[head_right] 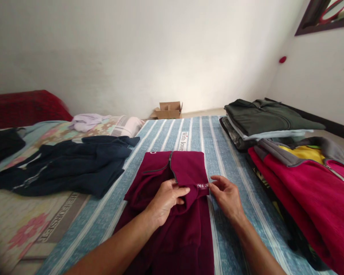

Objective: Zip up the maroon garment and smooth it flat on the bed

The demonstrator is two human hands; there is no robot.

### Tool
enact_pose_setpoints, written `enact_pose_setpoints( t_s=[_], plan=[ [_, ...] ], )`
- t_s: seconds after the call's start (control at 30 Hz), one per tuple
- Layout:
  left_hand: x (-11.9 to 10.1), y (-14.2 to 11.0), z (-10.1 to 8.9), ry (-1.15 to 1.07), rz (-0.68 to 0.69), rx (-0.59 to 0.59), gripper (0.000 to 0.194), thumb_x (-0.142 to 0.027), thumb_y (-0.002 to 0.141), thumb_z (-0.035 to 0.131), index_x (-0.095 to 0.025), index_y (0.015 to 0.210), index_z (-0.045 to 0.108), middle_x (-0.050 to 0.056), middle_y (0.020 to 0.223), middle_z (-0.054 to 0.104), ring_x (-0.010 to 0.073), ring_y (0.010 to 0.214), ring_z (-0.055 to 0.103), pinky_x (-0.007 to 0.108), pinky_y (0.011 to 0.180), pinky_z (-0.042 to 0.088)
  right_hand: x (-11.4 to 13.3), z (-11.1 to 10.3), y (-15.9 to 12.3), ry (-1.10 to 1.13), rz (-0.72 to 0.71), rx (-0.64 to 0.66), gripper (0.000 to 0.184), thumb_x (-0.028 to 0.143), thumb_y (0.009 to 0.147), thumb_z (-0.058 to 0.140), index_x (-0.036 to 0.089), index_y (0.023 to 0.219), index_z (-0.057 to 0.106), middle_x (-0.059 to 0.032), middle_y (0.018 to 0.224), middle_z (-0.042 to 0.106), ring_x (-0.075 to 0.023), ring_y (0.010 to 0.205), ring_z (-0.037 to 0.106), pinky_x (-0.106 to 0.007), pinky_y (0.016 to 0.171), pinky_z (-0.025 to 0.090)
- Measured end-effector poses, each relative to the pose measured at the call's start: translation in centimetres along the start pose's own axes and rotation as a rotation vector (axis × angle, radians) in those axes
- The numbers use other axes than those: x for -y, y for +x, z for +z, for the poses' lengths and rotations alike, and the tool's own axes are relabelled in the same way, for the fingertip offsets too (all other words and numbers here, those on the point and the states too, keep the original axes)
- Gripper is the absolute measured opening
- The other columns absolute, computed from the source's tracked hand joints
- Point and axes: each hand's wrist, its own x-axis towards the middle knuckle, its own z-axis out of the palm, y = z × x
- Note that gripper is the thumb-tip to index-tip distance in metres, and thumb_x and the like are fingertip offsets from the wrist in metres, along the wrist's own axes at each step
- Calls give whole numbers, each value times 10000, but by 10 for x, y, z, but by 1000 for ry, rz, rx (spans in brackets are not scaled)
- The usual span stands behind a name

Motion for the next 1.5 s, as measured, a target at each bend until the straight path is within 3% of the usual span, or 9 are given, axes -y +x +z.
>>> enact_pose_setpoints(
  t_s=[0.1, 0.2, 0.3, 0.53, 0.67, 0.93, 1.27, 1.4, 1.5],
  plan=[
    [2, -1, -1, -6, 16, -1, 301, -206, 597, 704, -154, 892, 679, 68, 832, 702, 129, 633, 599, 196, 503, 397, 15, 5, -8, -272, -271, -31, 298, 415, 710, 684, 237, 947, 656, -46, 804, 664, -205, 705, 594, -340, 653, 473],
    [3, -3, -1, -5, 30, 8, 317, -189, 595, 690, -157, 910, 675, 57, 809, 689, 130, 638, 588, 198, 508, 398, 37, 19, -10, -476, -484, 167, 341, 341, 743, 651, 267, 1075, 631, -58, 992, 647, -233, 882, 590, -364, 770, 470],
    [3, -4, -1, -41, 30, 10, 329, -154, 575, 680, -162, 903, 652, 34, 759, 659, 124, 622, 572, 205, 524, 412, 52, 38, -4, -565, -537, 317, 424, 289, 744, 635, 256, 1164, 588, -61, 1068, 616, -248, 1001, 558, -376, 850, 443],
    [11, -2, -3, -69, 21, 26, 302, -135, 568, 664, -161, 862, 598, -4, 676, 574, 125, 618, 551, 229, 549, 437, 55, 62, 15, -448, -408, 399, 185, 307, 788, 588, 206, 918, 672, -30, 855, 636, -183, 773, 586, -293, 684, 440],
    [16, 1, -3, -88, 12, 42, 298, -107, 561, 639, -158, 849, 583, -19, 653, 551, 122, 597, 544, 227, 536, 436, 53, 65, 23, -206, -194, 414, 240, 403, 786, 596, 177, 752, 667, -9, 703, 631, -146, 639, 551, -254, 570, 402],
    [18, 0, -2, -125, 4, 73, 343, -132, 581, 629, -165, 901, 514, -27, 678, 581, 129, 585, 555, 224, 506, 441, 39, 72, 35, 210, 152, 332, 428, 411, 612, 764, 171, 943, 639, -2, 701, 662, -126, 606, 559, -227, 553, 419],
    [24, 3, -3, -104, -7, 75, 242, -169, 620, 566, -166, 852, 496, -34, 642, 552, 119, 544, 536, 209, 478, 403, 13, 79, 44, -4, 48, 212, 428, 428, 671, 685, 167, 999, 602, -9, 770, 651, -142, 635, 551, -255, 579, 426],
    [31, 7, -6, -99, 4, 87, 217, -186, 610, 582, -168, 809, 498, -36, 626, 536, 120, 545, 534, 204, 481, 385, 13, 82, 44, -100, -10, 139, 406, 420, 663, 669, 163, 973, 613, -7, 752, 631, -159, 656, 550, -264, 591, 427],
    [35, 11, -8, -114, -5, 108, 243, -216, 590, 632, -172, 792, 505, -41, 608, 527, 122, 551, 536, 204, 497, 382, 17, 83, 43, -77, 33, 133, 398, 417, 646, 672, 161, 944, 610, -9, 747, 628, -158, 646, 552, -262, 585, 431]
  ],
)
